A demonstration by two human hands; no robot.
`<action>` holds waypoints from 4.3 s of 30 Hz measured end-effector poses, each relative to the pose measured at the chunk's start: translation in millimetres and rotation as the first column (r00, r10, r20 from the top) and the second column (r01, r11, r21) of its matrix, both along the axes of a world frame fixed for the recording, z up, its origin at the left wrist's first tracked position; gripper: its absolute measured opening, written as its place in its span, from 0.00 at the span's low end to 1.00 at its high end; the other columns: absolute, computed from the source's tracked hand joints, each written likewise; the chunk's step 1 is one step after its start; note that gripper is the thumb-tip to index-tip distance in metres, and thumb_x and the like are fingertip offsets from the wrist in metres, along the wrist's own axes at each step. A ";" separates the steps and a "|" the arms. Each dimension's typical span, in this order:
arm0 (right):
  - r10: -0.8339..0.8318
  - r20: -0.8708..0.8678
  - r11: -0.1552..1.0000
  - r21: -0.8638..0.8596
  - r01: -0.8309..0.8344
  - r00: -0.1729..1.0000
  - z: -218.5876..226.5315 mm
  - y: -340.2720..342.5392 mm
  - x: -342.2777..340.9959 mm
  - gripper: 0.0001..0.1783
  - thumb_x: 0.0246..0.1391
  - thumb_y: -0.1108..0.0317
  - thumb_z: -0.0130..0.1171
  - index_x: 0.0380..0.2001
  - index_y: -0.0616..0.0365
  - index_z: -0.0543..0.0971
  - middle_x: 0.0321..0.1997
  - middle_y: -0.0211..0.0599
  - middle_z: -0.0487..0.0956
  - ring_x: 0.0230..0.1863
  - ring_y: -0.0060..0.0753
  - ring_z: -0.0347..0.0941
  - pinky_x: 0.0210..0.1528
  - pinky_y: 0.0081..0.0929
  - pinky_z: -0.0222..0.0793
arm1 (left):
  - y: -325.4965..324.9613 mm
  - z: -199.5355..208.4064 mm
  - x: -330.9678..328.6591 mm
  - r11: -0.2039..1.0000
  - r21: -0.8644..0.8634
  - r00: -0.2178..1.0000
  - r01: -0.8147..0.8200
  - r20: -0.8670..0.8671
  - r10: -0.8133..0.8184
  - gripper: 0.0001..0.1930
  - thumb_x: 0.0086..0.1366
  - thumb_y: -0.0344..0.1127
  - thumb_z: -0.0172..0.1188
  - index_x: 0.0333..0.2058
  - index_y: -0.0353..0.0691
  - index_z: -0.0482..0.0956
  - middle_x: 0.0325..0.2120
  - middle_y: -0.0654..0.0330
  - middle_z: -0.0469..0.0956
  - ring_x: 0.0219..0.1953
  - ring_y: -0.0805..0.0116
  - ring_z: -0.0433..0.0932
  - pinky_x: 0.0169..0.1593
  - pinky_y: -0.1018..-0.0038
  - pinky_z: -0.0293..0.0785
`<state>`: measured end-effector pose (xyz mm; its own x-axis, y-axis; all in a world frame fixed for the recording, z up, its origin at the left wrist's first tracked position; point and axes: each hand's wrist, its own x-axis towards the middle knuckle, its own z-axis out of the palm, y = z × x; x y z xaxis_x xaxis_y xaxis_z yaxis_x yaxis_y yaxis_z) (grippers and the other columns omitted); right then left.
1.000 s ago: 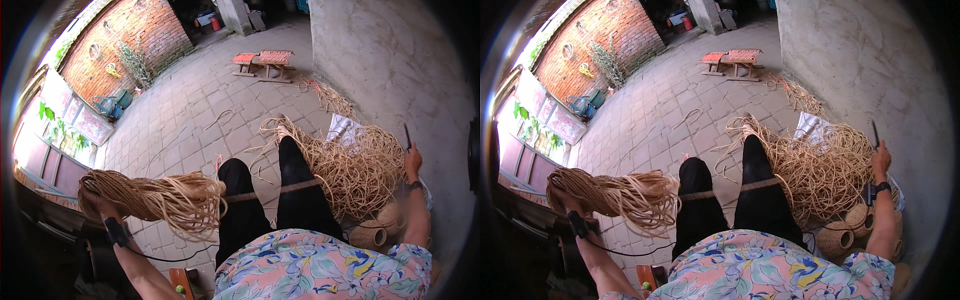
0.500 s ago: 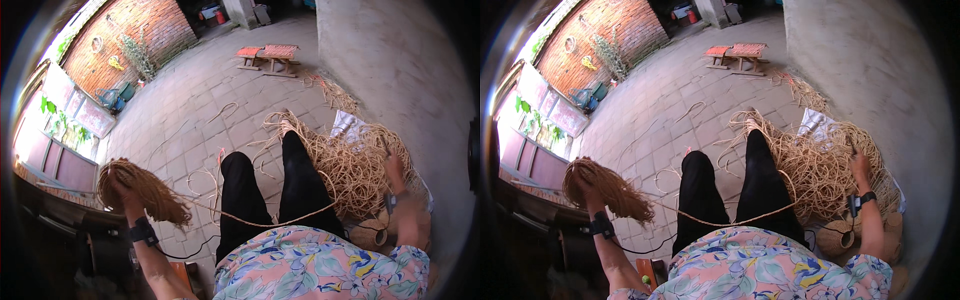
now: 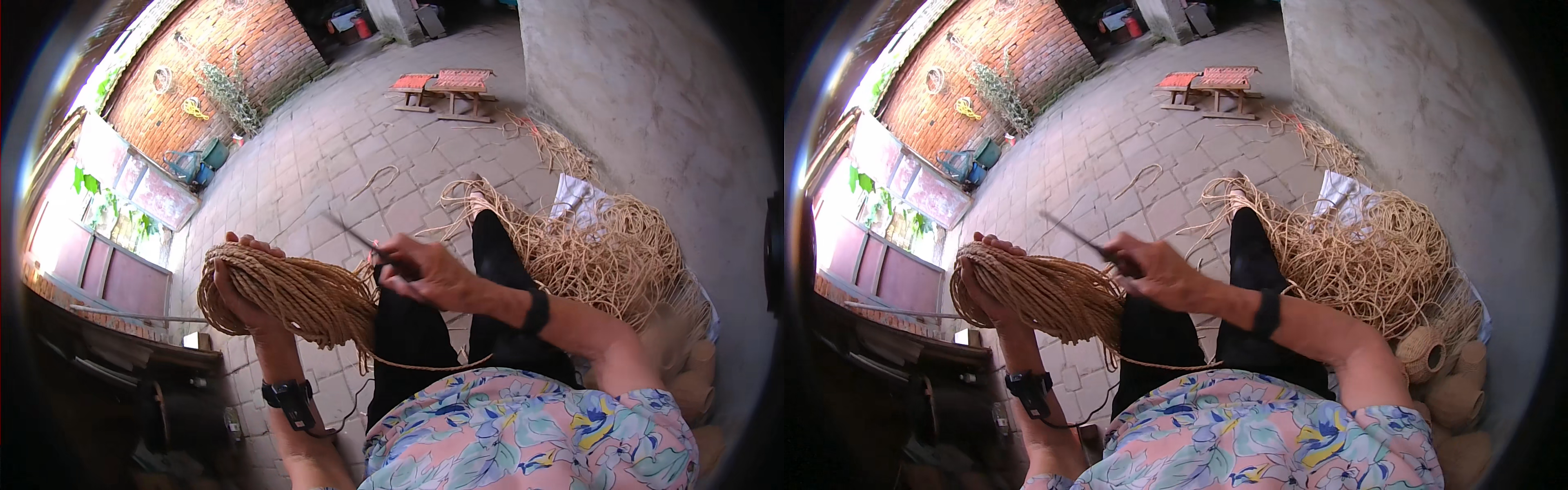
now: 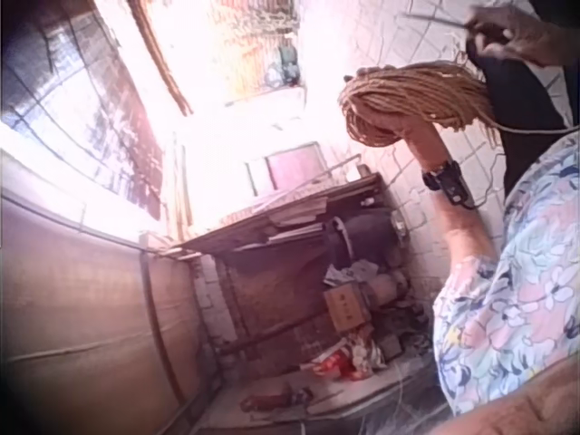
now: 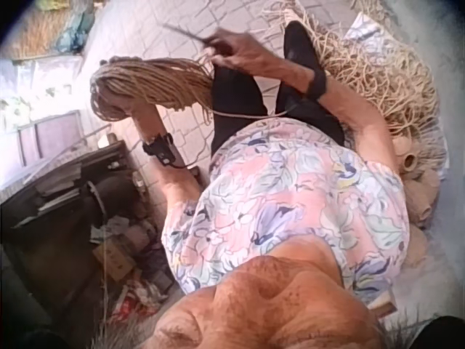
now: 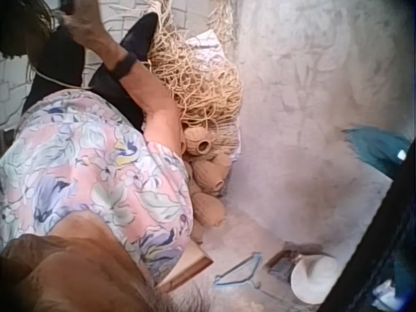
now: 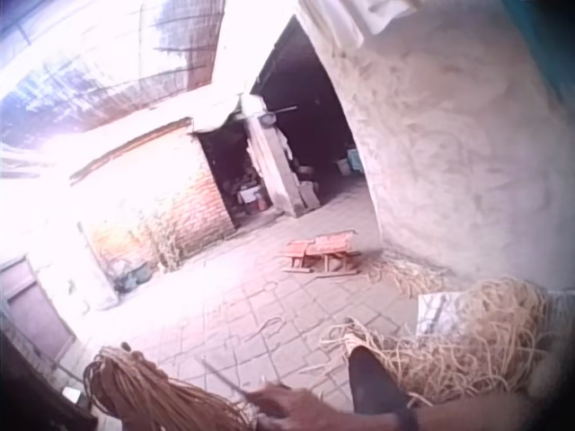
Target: Using a pair of scissors to cut individual strands of a large bundle of thin rope or twine.
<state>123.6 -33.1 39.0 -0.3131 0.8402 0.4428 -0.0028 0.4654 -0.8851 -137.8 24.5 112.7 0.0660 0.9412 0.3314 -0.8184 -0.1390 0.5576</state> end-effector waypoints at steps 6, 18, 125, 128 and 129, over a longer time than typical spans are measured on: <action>-0.061 -0.056 0.997 0.051 0.064 0.997 21.5 12.6 -53.1 0.19 0.55 0.73 0.60 0.48 0.58 0.67 0.32 0.37 0.79 0.38 0.26 0.79 0.44 0.23 0.72 | -18.9 5.4 25.6 0.998 0.058 0.999 -0.010 -0.034 0.012 0.24 0.68 0.50 0.50 0.55 0.41 0.65 0.38 0.59 0.72 0.39 0.66 0.75 0.43 0.62 0.77; -0.264 -0.090 0.964 0.015 0.266 0.960 36.5 2.5 -17.4 0.18 0.53 0.78 0.58 0.47 0.58 0.69 0.32 0.33 0.78 0.37 0.18 0.76 0.40 0.18 0.70 | -31.9 -3.6 49.2 0.999 0.007 0.997 0.049 -0.063 -0.048 0.30 0.65 0.53 0.51 0.61 0.45 0.61 0.48 0.52 0.72 0.50 0.58 0.73 0.55 0.55 0.73; -0.543 -0.513 0.767 -0.625 0.144 0.665 -86.2 -83.3 288.7 0.26 0.65 0.50 0.51 0.60 0.49 0.62 0.27 0.30 0.74 0.21 0.26 0.71 0.25 0.23 0.71 | 39.5 0.1 3.4 0.906 -0.130 0.887 -0.402 -0.300 0.351 0.25 0.64 0.47 0.59 0.58 0.51 0.68 0.39 0.58 0.77 0.44 0.65 0.76 0.42 0.64 0.79; 0.115 -0.682 0.839 -0.323 -0.438 0.723 -84.5 -79.1 224.8 0.30 0.63 0.50 0.51 0.60 0.57 0.62 0.44 0.44 0.77 0.39 0.35 0.77 0.43 0.34 0.75 | 30.6 9.0 13.7 0.916 -0.114 0.892 -0.385 -0.301 0.337 0.26 0.64 0.47 0.59 0.59 0.50 0.67 0.39 0.58 0.77 0.45 0.65 0.76 0.44 0.66 0.78; 0.263 -0.683 0.747 -0.303 -0.591 0.682 -85.4 -77.3 203.2 0.31 0.64 0.49 0.50 0.60 0.60 0.62 0.50 0.49 0.77 0.46 0.38 0.78 0.50 0.39 0.75 | 26.8 11.7 17.8 0.915 -0.102 0.891 -0.389 -0.292 0.347 0.26 0.64 0.47 0.59 0.59 0.50 0.67 0.39 0.58 0.76 0.45 0.65 0.76 0.44 0.66 0.78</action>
